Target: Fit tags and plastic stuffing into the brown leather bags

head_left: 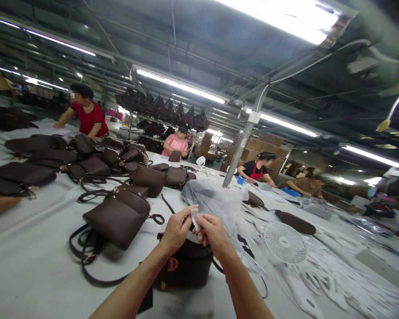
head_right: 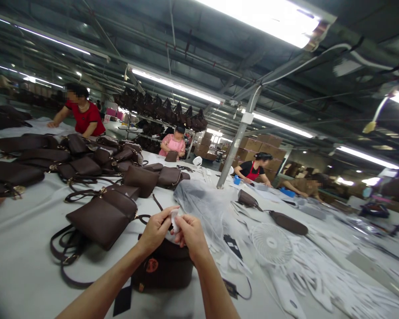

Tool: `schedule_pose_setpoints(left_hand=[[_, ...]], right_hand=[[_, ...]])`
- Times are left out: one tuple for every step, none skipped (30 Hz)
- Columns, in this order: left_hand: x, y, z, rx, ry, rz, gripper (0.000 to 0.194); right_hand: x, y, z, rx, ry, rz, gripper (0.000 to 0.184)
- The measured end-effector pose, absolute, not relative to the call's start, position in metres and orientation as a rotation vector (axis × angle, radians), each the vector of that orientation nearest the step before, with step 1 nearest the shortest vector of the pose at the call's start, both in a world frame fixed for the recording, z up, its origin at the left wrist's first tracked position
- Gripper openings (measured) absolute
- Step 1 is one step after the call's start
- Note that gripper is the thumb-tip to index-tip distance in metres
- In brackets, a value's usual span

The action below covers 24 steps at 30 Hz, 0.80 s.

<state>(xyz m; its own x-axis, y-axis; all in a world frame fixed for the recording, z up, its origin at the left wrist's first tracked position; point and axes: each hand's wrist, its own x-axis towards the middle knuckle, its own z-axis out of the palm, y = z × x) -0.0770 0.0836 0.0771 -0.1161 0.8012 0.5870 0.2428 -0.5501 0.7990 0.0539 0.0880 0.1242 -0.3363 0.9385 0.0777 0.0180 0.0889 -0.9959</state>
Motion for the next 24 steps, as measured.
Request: schedule_pose_setpoints(left_hand=[[-0.0770,0.0833,0.0763,1.747,1.161,1.701,0.041],[-0.0770,0.0829,0.0758,1.772,1.174,1.692,0.042],[-0.0769,0.0823,0.0754,1.799,1.193,1.681,0.042],[-0.0767,0.0817,0.0752,1.829,1.215,1.666,0.043],[-0.0764,0.0810,0.0752,1.859,1.240,1.652,0.043],[-0.0761,0.0803,0.0751,1.889,1.260,1.636,0.043],[-0.0758,0.0797,0.0751,1.910,1.278,1.624,0.043],[-0.0754,0.0793,0.0750,1.916,1.295,1.621,0.043],[-0.0749,0.0789,0.0749,1.912,1.309,1.624,0.042],[-0.0745,0.0787,0.0747,1.902,1.320,1.628,0.041],[-0.0741,0.0785,0.0745,1.890,1.330,1.632,0.039],[-0.0737,0.0783,0.0743,1.886,1.337,1.631,0.038],[-0.0734,0.0781,0.0740,1.890,1.338,1.627,0.036],[-0.0731,0.0778,0.0738,1.907,1.329,1.621,0.035],[-0.0729,0.0774,0.0736,1.928,1.313,1.620,0.034],[-0.0727,0.0769,0.0734,1.946,1.296,1.629,0.033],[-0.0725,0.0763,0.0732,1.963,1.279,1.642,0.032],[-0.0725,0.0757,0.0730,1.980,1.263,1.653,0.031],[-0.0725,0.0751,0.0728,1.996,1.249,1.662,0.031],[-0.0726,0.0746,0.0725,2.010,1.238,1.668,0.032],[-0.0729,0.0743,0.0722,2.020,1.228,1.670,0.032],[-0.0733,0.0742,0.0719,2.028,1.219,1.667,0.033],[-0.0739,0.0743,0.0716,2.032,1.214,1.665,0.033],[-0.0747,0.0747,0.0715,2.033,1.215,1.663,0.033]], right_hand=[[0.0541,0.0882,0.1239,-0.987,-1.528,1.374,0.040],[0.0543,0.0885,0.1235,-0.988,-1.532,1.375,0.040],[0.0544,0.0888,0.1231,-0.990,-1.530,1.376,0.039],[0.0545,0.0892,0.1227,-0.992,-1.523,1.377,0.038],[0.0547,0.0896,0.1224,-0.994,-1.515,1.378,0.037],[0.0550,0.0899,0.1222,-0.994,-1.507,1.378,0.036],[0.0553,0.0903,0.1220,-0.992,-1.498,1.380,0.034],[0.0558,0.0906,0.1217,-0.990,-1.491,1.386,0.033],[0.0564,0.0910,0.1215,-0.987,-1.487,1.396,0.032],[0.0570,0.0913,0.1212,-0.986,-1.485,1.405,0.031],[0.0576,0.0917,0.1209,-0.985,-1.485,1.410,0.031],[0.0582,0.0921,0.1206,-0.983,-1.490,1.407,0.030],[0.0588,0.0924,0.1203,-0.981,-1.497,1.403,0.030],[0.0593,0.0926,0.1201,-0.975,-1.500,1.401,0.030],[0.0597,0.0927,0.1199,-0.967,-1.497,1.407,0.030],[0.0600,0.0926,0.1198,-0.955,-1.490,1.425,0.030],[0.0601,0.0924,0.1196,-0.940,-1.482,1.444,0.031],[0.0599,0.0921,0.1192,-0.930,-1.482,1.451,0.032],[0.0594,0.0918,0.1186,-0.931,-1.491,1.436,0.034],[0.0587,0.0916,0.1178,-0.941,-1.503,1.395,0.036],[0.0577,0.0916,0.1168,-0.954,-1.512,1.338,0.037],[0.0566,0.0919,0.1157,-0.963,-1.508,1.276,0.038],[0.0555,0.0925,0.1147,-0.964,-1.492,1.229,0.038],[0.0547,0.0935,0.1141,-0.957,-1.468,1.207,0.039]])
